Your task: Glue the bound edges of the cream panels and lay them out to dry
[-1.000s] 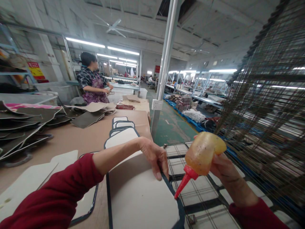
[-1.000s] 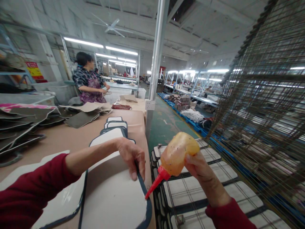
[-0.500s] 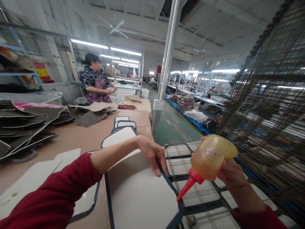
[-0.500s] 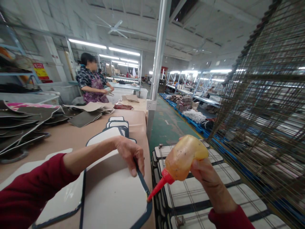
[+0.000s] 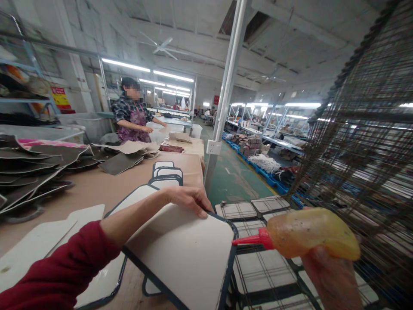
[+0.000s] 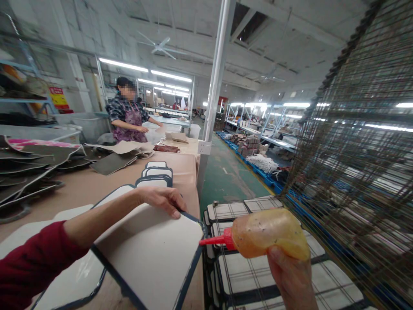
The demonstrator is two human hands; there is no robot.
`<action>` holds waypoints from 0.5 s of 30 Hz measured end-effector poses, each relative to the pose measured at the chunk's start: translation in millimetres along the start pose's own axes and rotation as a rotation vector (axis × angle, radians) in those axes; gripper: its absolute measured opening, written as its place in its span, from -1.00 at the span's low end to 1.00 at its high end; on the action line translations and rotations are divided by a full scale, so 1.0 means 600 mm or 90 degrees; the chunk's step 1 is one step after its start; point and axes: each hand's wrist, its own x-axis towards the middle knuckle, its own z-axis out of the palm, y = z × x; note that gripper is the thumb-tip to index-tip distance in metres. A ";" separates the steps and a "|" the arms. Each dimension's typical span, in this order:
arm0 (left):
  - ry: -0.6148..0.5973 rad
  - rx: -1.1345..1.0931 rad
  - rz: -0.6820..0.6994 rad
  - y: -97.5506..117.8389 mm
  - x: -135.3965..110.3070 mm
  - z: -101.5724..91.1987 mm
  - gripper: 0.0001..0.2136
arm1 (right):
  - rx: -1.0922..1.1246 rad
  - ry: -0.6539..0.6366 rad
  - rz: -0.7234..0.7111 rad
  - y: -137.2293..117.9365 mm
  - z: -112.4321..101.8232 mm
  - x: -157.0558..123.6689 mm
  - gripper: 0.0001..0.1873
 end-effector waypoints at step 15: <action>0.084 -0.153 -0.097 -0.043 -0.023 -0.008 -0.63 | -0.027 0.019 0.051 -0.008 0.025 -0.019 -0.19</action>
